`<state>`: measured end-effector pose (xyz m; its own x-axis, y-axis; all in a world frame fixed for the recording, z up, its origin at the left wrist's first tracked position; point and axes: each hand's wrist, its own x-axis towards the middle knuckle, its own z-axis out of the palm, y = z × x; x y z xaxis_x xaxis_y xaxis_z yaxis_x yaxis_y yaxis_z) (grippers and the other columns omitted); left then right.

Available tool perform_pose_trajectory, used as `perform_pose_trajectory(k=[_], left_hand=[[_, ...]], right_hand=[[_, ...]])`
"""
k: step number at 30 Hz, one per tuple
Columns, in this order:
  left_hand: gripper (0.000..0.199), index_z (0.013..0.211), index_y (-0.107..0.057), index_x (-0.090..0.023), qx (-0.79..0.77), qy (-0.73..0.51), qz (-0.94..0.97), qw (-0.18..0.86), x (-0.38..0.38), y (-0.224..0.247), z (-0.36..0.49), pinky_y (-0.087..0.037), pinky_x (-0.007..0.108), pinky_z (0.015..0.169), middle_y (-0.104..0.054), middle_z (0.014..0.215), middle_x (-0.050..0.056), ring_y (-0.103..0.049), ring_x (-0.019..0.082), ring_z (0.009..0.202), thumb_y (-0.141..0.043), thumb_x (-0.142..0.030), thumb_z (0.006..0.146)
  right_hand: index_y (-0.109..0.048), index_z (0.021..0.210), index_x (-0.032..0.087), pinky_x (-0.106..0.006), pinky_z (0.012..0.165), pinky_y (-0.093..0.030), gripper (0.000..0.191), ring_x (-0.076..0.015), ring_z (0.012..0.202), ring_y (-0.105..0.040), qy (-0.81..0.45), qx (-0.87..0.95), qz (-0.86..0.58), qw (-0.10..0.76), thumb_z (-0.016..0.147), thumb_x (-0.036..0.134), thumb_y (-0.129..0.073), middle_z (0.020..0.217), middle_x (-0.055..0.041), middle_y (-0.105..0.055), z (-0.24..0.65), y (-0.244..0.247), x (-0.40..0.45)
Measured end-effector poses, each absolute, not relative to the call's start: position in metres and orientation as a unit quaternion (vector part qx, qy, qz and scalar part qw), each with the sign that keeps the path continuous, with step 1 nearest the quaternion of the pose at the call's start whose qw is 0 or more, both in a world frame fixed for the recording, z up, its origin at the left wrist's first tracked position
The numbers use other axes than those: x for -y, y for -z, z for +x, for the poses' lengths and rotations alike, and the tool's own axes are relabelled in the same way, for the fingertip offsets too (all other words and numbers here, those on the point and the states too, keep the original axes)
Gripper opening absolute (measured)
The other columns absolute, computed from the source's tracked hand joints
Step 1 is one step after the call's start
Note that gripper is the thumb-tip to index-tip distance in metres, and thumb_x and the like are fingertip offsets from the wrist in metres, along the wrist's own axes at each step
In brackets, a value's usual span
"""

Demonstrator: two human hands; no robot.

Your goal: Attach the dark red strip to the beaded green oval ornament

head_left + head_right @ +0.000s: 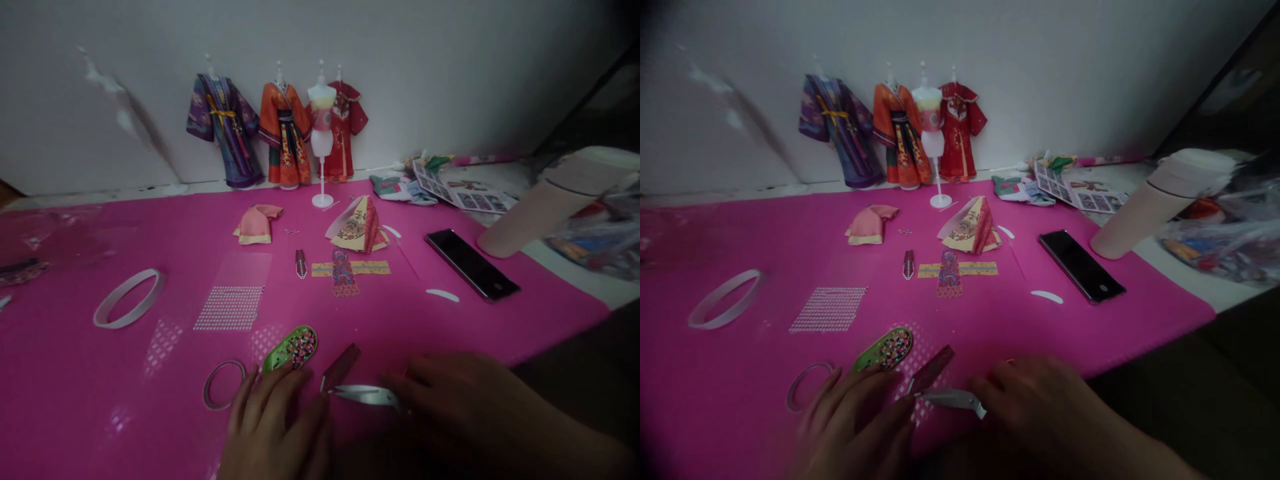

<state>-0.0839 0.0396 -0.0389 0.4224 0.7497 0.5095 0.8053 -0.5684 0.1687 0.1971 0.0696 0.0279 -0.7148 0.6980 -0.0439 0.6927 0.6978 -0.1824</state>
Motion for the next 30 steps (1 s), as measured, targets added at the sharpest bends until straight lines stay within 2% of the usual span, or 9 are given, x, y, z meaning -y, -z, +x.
perform_pose_trajectory(k=[6,14,18,21,25,30], left_hand=[[0.025,0.112,-0.069,-0.028,0.461,0.293,-0.837,0.031,-0.037,0.034,-0.081,-0.032,0.046,0.111,-0.067,0.115,0.004,-0.057,0.025,0.112,-0.064,-0.018,0.091],[0.026,0.111,-0.067,-0.022,0.446,0.32,-0.835,0.029,-0.036,0.036,-0.08,-0.03,0.048,0.115,-0.061,0.119,0.007,-0.054,0.024,0.115,-0.064,-0.01,0.088],[0.026,0.105,-0.064,-0.022,0.472,0.343,-0.811,0.039,-0.031,0.038,-0.082,-0.037,0.049,0.11,-0.059,0.115,0.007,-0.054,0.024,0.112,-0.06,-0.004,0.088],[0.029,0.11,-0.062,-0.023,0.525,0.355,-0.773,0.039,-0.029,0.036,-0.081,-0.04,0.055,0.106,-0.06,0.114,0.008,-0.055,0.025,0.11,-0.059,-0.003,0.089],[0.028,0.119,-0.059,-0.019,0.592,0.372,-0.713,0.056,-0.033,0.034,-0.076,-0.043,0.059,0.102,-0.061,0.12,0.013,-0.054,0.031,0.115,-0.057,-0.01,0.093],[0.033,0.127,-0.053,-0.014,0.617,0.358,-0.699,0.048,-0.041,0.033,-0.073,-0.044,0.065,0.098,-0.063,0.122,0.018,-0.053,0.035,0.116,-0.056,-0.017,0.094]], right_hand=[[-0.066,0.113,0.029,-0.031,0.048,-0.031,0.043,-0.0169,0.059,-0.067,-0.104,0.911,-0.4,0.017,0.077,0.006,-0.059,0.084,0.0035,-0.073,0.205,-0.03,-0.066],[-0.063,0.118,0.026,-0.03,0.046,-0.033,0.041,-0.0135,0.057,-0.065,-0.104,0.915,-0.387,0.057,0.082,0.008,-0.054,0.087,0.0018,-0.074,0.21,-0.021,-0.063],[-0.066,0.106,0.026,-0.031,0.045,-0.033,0.031,-0.0157,0.057,-0.066,-0.108,0.911,-0.394,0.047,0.083,0.01,-0.053,0.086,0.001,-0.074,0.208,-0.023,-0.063],[-0.066,0.095,0.027,-0.034,0.046,-0.035,0.025,-0.0177,0.057,-0.068,-0.118,0.903,-0.409,0.057,0.082,0.011,-0.052,0.081,0.0014,-0.074,0.203,-0.027,-0.064],[-0.067,0.093,0.028,-0.034,0.044,-0.036,0.028,-0.018,0.054,-0.068,-0.128,0.905,-0.397,0.084,0.077,0.01,-0.051,0.08,0.0014,-0.075,0.198,-0.03,-0.07],[-0.068,0.095,0.026,-0.037,0.04,-0.028,0.033,-0.0222,0.05,-0.069,-0.084,0.923,-0.373,0.048,0.073,0.008,-0.051,0.074,0.0011,-0.073,0.186,-0.034,-0.08]])
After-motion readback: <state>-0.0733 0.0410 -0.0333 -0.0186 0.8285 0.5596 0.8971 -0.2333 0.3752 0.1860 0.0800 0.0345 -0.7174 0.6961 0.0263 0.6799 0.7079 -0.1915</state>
